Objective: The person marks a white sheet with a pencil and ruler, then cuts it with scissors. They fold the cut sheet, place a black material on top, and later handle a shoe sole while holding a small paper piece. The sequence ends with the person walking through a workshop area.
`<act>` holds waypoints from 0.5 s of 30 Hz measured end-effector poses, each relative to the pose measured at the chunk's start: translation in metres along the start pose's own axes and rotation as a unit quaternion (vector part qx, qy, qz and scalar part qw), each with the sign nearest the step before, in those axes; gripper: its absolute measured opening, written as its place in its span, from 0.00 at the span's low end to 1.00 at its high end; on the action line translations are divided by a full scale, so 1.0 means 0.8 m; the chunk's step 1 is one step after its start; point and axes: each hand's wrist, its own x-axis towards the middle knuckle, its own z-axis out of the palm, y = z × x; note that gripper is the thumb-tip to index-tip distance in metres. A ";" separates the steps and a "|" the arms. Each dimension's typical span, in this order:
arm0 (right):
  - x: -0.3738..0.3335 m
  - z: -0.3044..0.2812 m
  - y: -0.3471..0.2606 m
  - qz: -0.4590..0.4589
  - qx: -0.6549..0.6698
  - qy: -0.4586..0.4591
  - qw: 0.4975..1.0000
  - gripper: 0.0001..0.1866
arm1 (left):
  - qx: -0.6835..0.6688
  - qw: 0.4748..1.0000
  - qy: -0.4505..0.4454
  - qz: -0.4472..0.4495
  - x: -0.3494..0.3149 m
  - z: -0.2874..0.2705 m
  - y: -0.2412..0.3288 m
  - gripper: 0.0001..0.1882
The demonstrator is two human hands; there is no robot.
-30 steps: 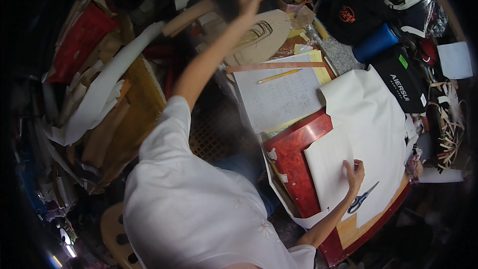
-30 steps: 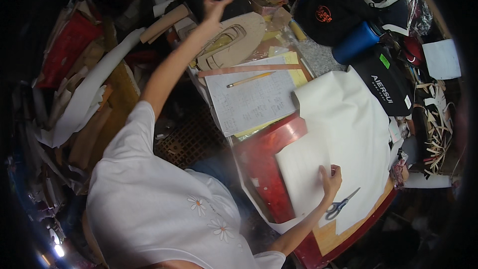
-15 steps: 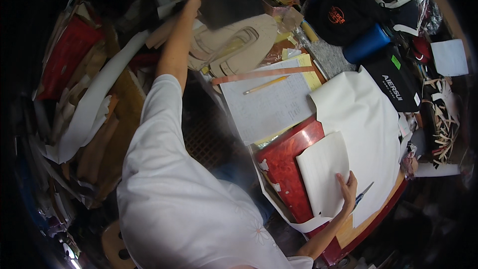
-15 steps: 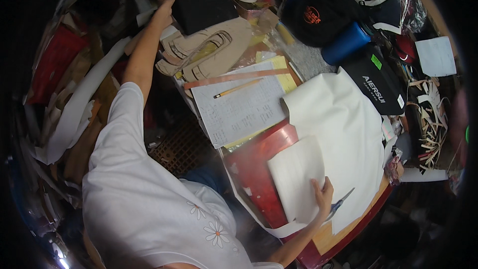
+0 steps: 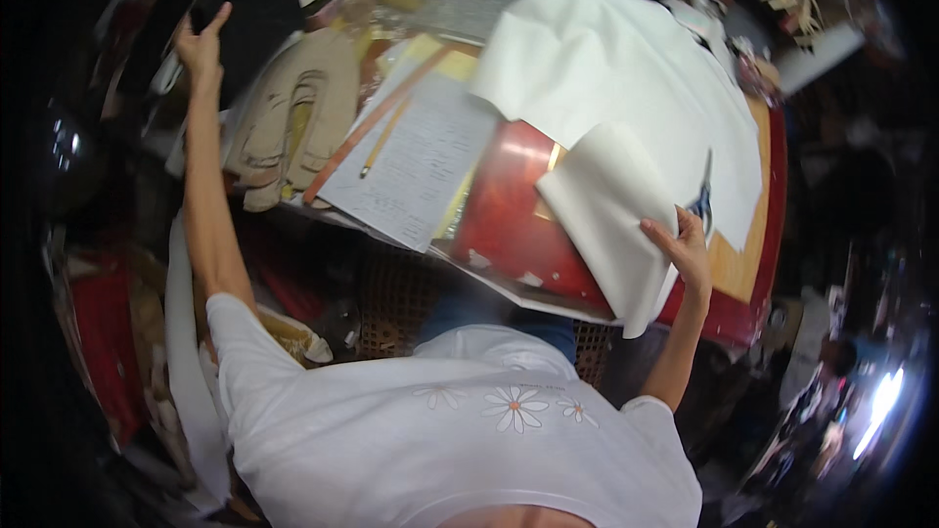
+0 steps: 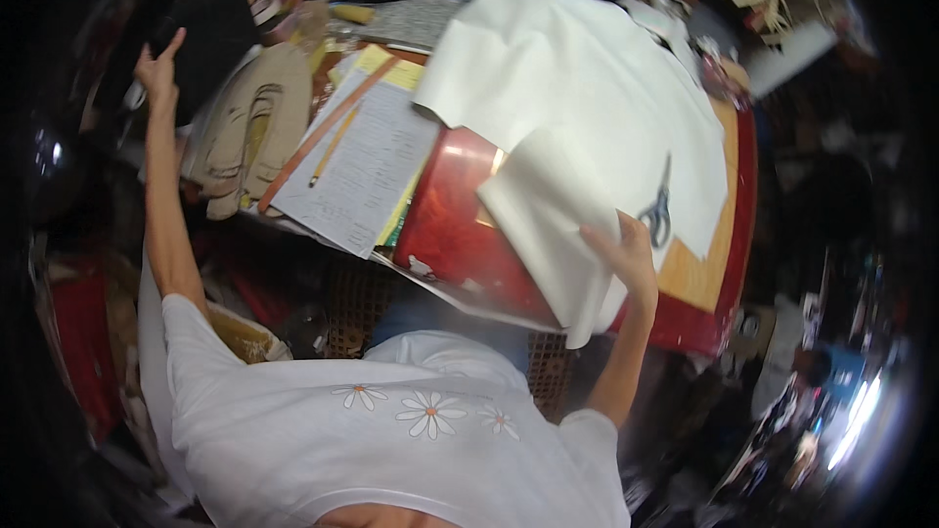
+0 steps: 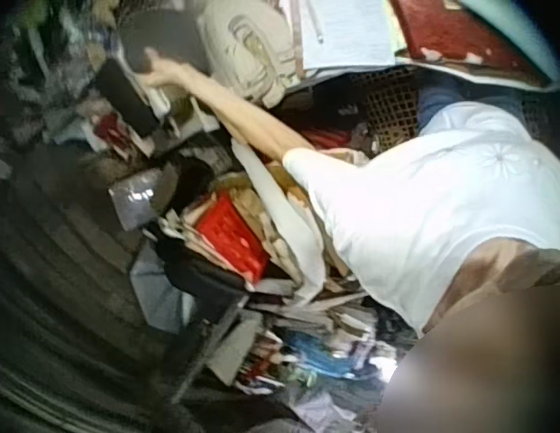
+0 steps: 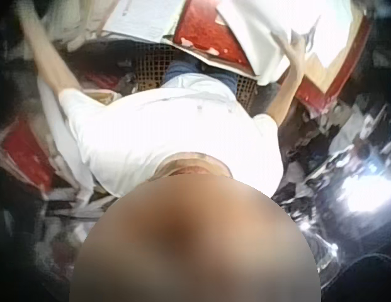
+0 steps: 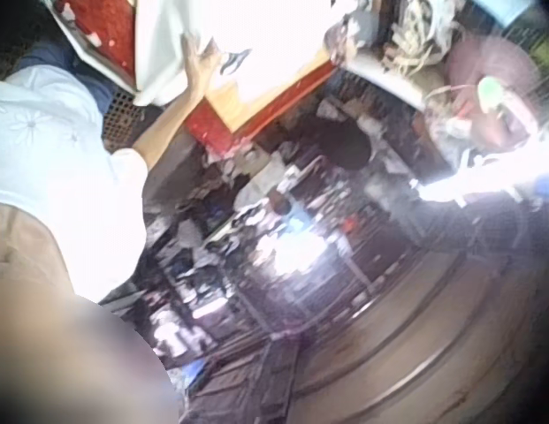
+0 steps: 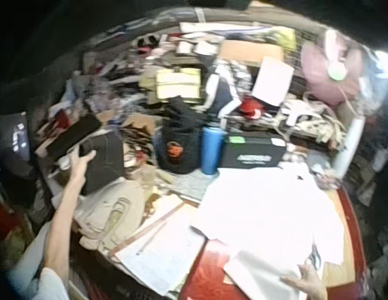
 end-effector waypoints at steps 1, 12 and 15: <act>-0.021 -0.003 -0.002 0.000 0.092 -0.004 0.996 0.15 | -0.003 0.999 -0.028 0.023 0.000 0.011 0.036 0.25; -0.229 -0.042 0.026 0.020 0.307 0.179 0.934 0.22 | -0.126 0.882 -0.187 0.415 -0.053 0.228 0.341 0.22; -0.276 -0.053 0.049 -0.006 0.316 0.218 0.923 0.24 | -0.388 0.812 -0.426 0.098 -0.113 0.302 0.425 0.17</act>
